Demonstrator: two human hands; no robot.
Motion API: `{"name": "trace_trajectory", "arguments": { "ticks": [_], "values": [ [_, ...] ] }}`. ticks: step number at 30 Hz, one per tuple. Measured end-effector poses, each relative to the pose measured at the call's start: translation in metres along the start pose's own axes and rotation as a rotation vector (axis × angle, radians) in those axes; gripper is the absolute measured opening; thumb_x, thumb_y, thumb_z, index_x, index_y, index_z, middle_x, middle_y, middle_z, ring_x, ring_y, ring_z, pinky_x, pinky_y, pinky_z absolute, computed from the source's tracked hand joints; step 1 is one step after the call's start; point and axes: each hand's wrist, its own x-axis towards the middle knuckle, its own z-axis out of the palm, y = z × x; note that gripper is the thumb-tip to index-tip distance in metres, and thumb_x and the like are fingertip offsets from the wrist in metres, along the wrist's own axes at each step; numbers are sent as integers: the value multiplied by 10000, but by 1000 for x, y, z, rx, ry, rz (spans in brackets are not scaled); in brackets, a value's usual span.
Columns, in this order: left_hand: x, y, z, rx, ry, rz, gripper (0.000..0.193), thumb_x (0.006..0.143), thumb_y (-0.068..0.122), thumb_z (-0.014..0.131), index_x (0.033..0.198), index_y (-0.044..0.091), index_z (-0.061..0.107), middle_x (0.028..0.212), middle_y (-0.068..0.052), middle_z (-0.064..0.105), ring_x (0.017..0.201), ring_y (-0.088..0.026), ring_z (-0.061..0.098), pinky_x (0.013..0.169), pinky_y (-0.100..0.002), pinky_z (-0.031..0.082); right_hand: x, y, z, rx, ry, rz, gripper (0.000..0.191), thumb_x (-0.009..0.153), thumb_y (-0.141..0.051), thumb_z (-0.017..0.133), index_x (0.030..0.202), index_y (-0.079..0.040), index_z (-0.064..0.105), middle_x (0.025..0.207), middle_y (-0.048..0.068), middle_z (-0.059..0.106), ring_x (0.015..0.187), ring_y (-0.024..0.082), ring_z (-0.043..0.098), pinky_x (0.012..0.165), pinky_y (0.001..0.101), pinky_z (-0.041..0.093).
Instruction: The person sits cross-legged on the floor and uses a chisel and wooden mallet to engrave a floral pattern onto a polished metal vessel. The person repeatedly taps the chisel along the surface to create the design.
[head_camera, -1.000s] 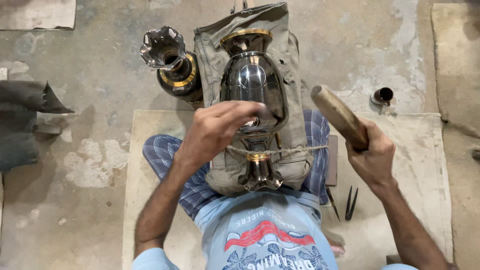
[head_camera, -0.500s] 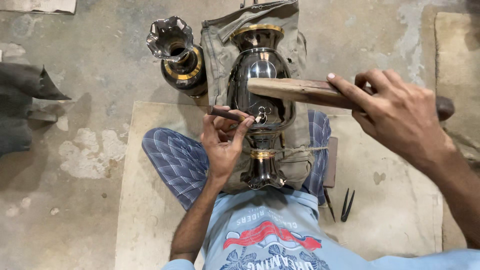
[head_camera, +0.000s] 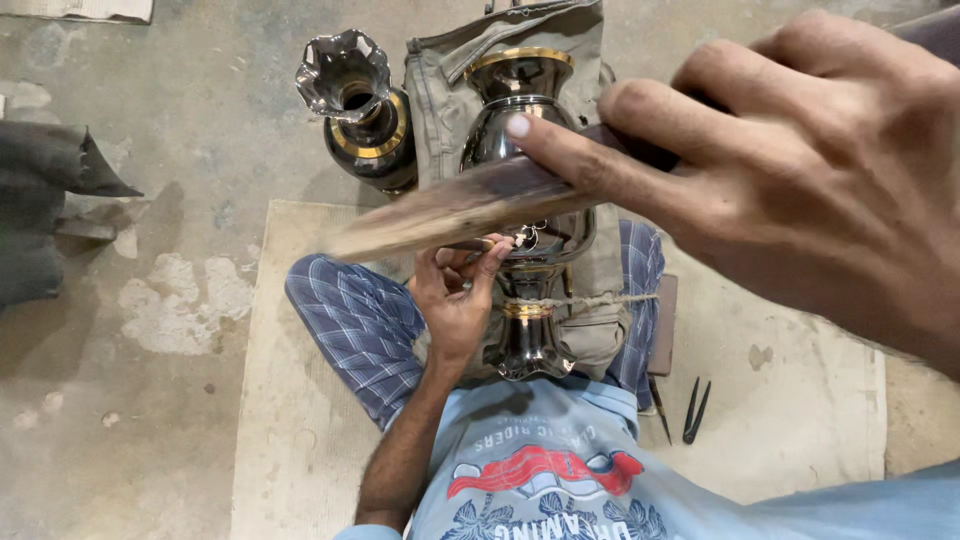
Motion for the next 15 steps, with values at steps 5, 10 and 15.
{"name": "trace_trajectory", "arguments": {
  "ticks": [5, 10, 15],
  "values": [
    [-4, -2, 1, -22, 47, -25, 379, 974, 60, 788, 1256, 49, 534, 1001, -87, 790, 745, -74, 719, 556, -182, 499, 14, -3, -9, -131, -76, -90, 471, 961, -348, 597, 1428, -343, 652, 896, -141, 699, 737, 47, 662, 628, 175, 504],
    [-19, -21, 1, 67, 83, -31, 392, 930, 32, 833, 1227, 5, 580, 930, -65, 779, 682, -63, 675, 529, -204, 459, 23, -11, -8, 33, 116, -16, 504, 950, -353, 629, 1454, -360, 643, 931, -128, 702, 739, 54, 639, 614, 196, 503],
    [-33, -53, 4, 13, 98, 128, 380, 934, -50, 745, 1270, -20, 570, 1096, -131, 690, 917, -170, 685, 698, -283, 594, 5, -15, -9, -43, 35, -88, 444, 994, -329, 613, 1433, -314, 670, 854, -132, 652, 715, 66, 619, 596, 208, 480]
  ]
}}
